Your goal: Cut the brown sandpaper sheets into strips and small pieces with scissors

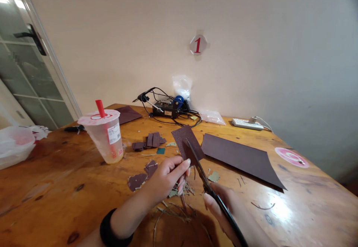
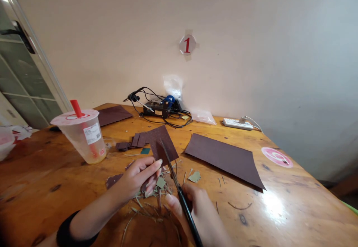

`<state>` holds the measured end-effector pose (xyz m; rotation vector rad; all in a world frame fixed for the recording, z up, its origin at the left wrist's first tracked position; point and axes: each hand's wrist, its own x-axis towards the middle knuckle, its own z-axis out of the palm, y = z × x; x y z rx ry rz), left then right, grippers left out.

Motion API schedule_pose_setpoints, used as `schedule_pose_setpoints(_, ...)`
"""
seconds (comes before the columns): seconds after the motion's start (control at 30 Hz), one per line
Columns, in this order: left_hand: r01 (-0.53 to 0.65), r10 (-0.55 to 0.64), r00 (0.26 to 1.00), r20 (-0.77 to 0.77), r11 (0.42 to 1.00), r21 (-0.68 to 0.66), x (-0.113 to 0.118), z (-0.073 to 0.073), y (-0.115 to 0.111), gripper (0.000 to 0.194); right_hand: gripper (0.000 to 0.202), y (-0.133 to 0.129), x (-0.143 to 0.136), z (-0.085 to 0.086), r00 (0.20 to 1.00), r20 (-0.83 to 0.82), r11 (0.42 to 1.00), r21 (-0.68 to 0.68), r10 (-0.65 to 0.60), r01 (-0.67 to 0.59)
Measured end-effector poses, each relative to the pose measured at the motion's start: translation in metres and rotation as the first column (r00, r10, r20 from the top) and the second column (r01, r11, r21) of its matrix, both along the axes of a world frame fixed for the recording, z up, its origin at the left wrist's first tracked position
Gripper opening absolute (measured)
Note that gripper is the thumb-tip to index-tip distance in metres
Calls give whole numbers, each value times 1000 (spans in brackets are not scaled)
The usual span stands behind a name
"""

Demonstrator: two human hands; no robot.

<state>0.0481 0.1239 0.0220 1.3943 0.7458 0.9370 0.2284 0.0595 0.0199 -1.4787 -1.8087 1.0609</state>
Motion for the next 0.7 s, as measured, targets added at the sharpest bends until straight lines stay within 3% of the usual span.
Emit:
schedule_pose_setpoints(0.2,-5,5,1000,-24,1000,-18,0,2,-1,45,58,-1,2,0,989,-138,999,9,49,-48)
schedule_pose_setpoints(0.37,57,-55,992,-109,998,14,3,5,-6,47,61,-2,7,-5,998,-45,999,17,36,-35)
schedule_pose_setpoints(0.53,75,-76,992,-103,997,-11,7,2,-7,49,65,-3,5,-18,996,59,997,41,-70,67)
schedule_pose_setpoints(0.7,93,-96,993,-66,994,-57,9,0,-7,52,62,0,3,-23,984,166,996,68,-61,51)
